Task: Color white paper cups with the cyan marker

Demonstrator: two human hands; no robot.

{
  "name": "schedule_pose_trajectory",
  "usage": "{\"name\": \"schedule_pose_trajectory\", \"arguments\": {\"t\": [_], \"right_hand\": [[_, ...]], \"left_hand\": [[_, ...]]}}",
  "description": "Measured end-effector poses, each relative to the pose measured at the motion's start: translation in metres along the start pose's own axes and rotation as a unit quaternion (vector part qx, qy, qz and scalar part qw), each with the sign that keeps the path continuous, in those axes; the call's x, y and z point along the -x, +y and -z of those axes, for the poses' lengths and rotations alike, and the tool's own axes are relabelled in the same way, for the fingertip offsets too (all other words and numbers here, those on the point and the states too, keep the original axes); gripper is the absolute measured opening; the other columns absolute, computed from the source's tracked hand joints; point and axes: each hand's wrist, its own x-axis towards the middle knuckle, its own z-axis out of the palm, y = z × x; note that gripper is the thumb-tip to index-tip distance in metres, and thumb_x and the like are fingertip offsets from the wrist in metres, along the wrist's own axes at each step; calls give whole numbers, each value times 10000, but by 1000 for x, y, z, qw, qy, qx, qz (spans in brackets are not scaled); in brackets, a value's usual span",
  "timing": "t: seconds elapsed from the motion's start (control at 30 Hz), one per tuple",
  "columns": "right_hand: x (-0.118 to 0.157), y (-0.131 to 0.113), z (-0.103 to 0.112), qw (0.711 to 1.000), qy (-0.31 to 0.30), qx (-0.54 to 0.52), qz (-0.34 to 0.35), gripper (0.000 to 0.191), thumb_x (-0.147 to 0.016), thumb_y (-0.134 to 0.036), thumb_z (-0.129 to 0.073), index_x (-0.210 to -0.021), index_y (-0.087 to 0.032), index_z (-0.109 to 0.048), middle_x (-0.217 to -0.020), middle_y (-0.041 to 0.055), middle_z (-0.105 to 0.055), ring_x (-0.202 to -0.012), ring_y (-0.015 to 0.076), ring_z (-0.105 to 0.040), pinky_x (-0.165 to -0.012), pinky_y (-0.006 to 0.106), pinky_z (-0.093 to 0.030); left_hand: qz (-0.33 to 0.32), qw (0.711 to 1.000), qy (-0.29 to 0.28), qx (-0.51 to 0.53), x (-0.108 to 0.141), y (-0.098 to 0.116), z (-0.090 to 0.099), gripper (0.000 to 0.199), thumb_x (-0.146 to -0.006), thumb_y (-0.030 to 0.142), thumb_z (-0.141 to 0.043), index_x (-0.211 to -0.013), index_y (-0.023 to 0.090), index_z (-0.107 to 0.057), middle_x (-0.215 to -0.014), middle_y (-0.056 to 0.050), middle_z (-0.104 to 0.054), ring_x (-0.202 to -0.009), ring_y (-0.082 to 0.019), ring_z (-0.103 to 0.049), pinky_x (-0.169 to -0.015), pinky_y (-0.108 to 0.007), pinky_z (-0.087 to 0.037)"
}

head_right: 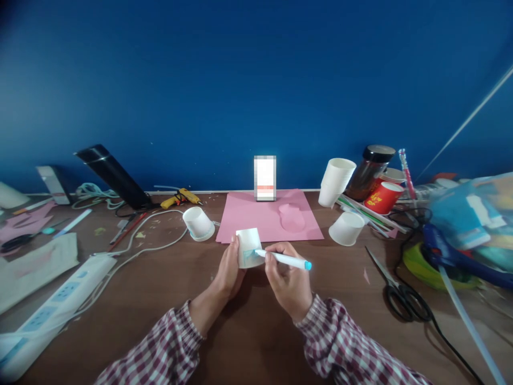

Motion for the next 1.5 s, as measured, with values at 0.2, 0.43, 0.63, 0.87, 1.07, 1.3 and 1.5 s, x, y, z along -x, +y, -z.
{"name": "schedule_pose_trajectory", "arguments": {"t": [0.2, 0.43, 0.63, 0.87, 1.07, 1.3, 1.5], "right_hand": [[0, -4, -1, 999, -46, 12, 14, 54, -859, -227, -546, -854, -184, -578, -685, 11, -600, -551, 122, -548, -493, 224, -452], [-1, -2, -2, 999, -42, 9, 5, 62, -865, -230, -533, -864, -181, -572, -672, 11, -594, -524, 116, -534, -470, 220, -440], [-1, -3, -1, 997, -80, 16, 16, 58, -852, -221, -542, -824, -186, -579, -653, 8, -589, -539, 124, -542, -470, 221, -431], [-2, -2, 1, 998, -65, 10, 9, 66, -862, -232, -533, -847, -184, -575, -685, 16, -605, -556, 126, -552, -489, 225, -442], [-2, -1, 0, 998, -55, -8, -6, 81, -874, -245, -528, -886, -184, -579, -707, 17, -615, -570, 125, -558, -510, 227, -457], [-2, 1, -1, 998, -62, -26, -19, 87, -881, -256, -524, -867, -186, -574, -682, 9, -603, -543, 116, -540, -484, 215, -440], [-2, 2, -2, 995, -60, -74, -32, 84, -889, -259, -521, -874, -190, -565, -665, -10, -581, -509, 96, -514, -460, 196, -424]], "left_hand": [[-5, 999, -14, -37, 1, 3, -2, 404, -690, 550, -672, -660, 159, -574, -574, 16, -499, -558, -116, -421, -572, -266, -369], [3, 999, -24, -23, -2, -1, 1, 386, -739, 548, -628, -714, 166, -584, -625, 7, -526, -584, -121, -455, -581, -269, -380], [-2, 1000, -13, -19, -1, -1, 2, 374, -722, 524, -661, -677, 167, -557, -568, 25, -474, -527, -103, -414, -526, -259, -366], [16, 1000, -22, -12, -5, -3, 4, 424, -720, 565, -639, -727, 145, -580, -609, 12, -534, -548, -102, -476, -535, -244, -394], [18, 999, -29, -7, -4, -1, 3, 406, -743, 542, -629, -764, 138, -592, -646, -3, -567, -581, -116, -497, -573, -254, -405], [31, 999, -29, 4, -6, -2, 5, 421, -731, 556, -633, -761, 138, -595, -633, 10, -568, -575, -112, -503, -585, -252, -400], [29, 999, -29, 8, -5, 0, 3, 420, -733, 534, -644, -790, 119, -614, -661, -6, -588, -602, -116, -523, -601, -251, -421]]}}
